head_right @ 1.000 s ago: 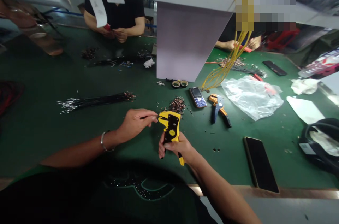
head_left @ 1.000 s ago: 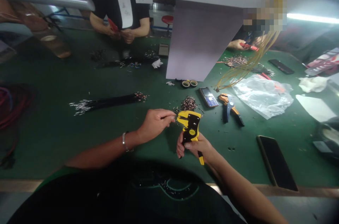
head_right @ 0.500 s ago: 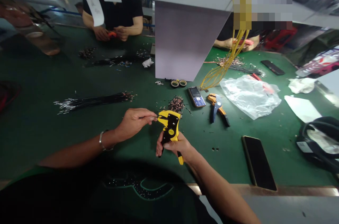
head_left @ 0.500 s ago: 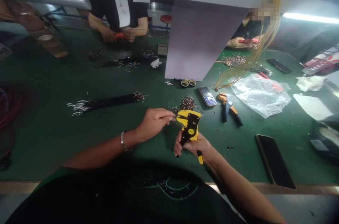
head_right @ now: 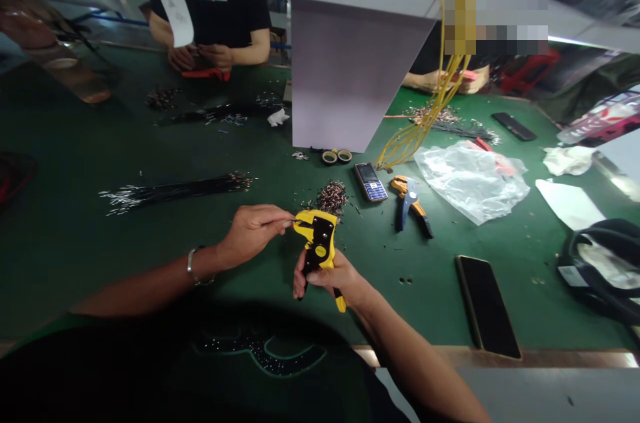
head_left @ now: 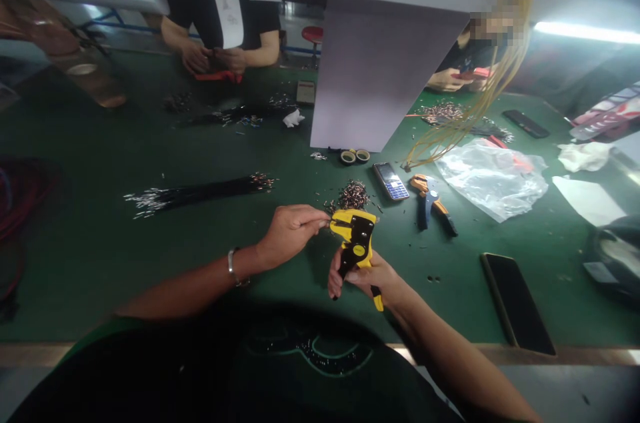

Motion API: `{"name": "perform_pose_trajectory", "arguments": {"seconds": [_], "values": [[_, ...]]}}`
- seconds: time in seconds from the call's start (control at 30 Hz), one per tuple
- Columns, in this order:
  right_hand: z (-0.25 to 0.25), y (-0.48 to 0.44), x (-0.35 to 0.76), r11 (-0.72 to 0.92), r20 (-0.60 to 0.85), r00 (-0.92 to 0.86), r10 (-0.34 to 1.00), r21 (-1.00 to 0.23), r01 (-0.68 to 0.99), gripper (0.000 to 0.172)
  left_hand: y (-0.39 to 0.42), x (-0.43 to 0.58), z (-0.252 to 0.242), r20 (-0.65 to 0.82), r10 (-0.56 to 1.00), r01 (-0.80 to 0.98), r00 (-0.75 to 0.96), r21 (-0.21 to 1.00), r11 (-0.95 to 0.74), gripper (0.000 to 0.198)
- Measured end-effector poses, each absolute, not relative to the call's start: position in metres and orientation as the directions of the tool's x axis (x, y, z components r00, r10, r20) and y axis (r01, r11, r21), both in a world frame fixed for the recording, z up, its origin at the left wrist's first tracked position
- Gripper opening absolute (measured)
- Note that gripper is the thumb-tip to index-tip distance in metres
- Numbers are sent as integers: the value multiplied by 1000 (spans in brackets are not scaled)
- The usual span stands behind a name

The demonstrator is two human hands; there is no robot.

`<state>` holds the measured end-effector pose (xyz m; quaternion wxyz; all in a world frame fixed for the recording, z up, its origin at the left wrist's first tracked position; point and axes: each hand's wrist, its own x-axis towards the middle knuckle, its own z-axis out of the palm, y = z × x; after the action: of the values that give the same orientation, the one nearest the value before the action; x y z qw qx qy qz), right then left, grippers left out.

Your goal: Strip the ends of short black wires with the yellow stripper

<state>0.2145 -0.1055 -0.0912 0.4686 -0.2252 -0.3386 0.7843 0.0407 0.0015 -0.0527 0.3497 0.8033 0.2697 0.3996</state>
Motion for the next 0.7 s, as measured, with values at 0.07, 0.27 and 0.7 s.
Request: {"name": "perform_pose_trajectory", "arguments": {"seconds": [0.07, 0.27, 0.7], "values": [[-91, -106, 215, -332, -32, -461, 887, -739, -586, 27, 2, 40, -52, 447, 712, 151, 541, 781, -605, 13], [-92, -106, 214, -316, -34, -441, 897, -749, -583, 27, 3, 39, -53, 420, 712, 108, 563, 817, -567, 13], [-92, -110, 215, -284, -21, -417, 909, -764, -580, 23, 2, 39, -54, 393, 732, 80, 557, 852, -518, 14]]}}
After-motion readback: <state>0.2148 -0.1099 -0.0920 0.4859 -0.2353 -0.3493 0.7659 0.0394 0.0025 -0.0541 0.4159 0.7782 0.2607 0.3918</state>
